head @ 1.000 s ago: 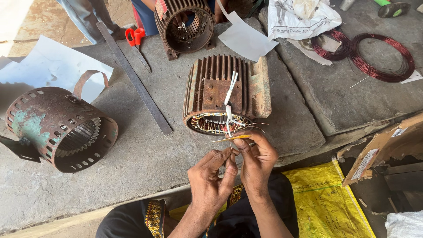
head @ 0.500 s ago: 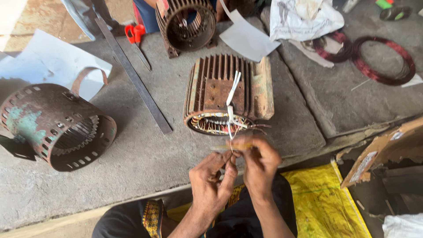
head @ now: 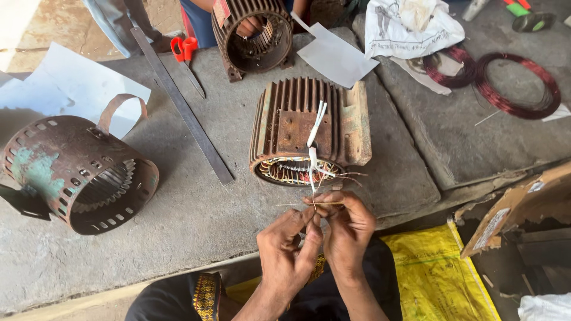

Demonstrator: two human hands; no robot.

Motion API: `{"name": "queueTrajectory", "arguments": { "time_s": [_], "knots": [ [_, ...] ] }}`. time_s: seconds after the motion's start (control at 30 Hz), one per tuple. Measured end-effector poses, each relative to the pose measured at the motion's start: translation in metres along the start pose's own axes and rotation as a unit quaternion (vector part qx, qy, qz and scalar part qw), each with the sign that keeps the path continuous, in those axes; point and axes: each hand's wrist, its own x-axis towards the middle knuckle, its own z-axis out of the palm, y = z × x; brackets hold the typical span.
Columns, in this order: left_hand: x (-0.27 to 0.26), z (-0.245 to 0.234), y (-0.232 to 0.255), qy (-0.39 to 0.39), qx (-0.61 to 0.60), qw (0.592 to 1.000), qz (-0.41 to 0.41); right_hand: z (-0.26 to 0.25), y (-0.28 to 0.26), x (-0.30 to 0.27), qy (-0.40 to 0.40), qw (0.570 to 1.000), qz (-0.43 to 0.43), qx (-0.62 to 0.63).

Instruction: The person uses a yellow utility knife to strip the insulation from wires connected to a motor stator. They repeatedly cut and peel the wire coating to expose the copper strands.

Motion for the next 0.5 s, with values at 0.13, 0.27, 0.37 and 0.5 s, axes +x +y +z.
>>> {"name": "queueTrajectory", "arguments": {
  "time_s": [0.13,0.27,0.37,0.5],
  "knots": [
    [-0.005,0.001,-0.003,-0.012,0.034,0.996,-0.076,-0.005,0.008,-0.003,0.017,0.999,-0.001,-0.038],
    [-0.001,0.000,0.001,-0.004,0.003,0.999,-0.033,-0.008,0.009,-0.008,0.060,0.998,0.031,-0.001],
    [-0.006,0.003,-0.005,-0.019,-0.006,0.998,-0.065,-0.018,0.022,0.002,0.036,0.999,-0.001,-0.040],
    [-0.003,0.002,-0.005,-0.013,0.002,0.999,-0.047,-0.011,0.012,-0.005,0.034,0.996,0.006,-0.080]
  ]
}}
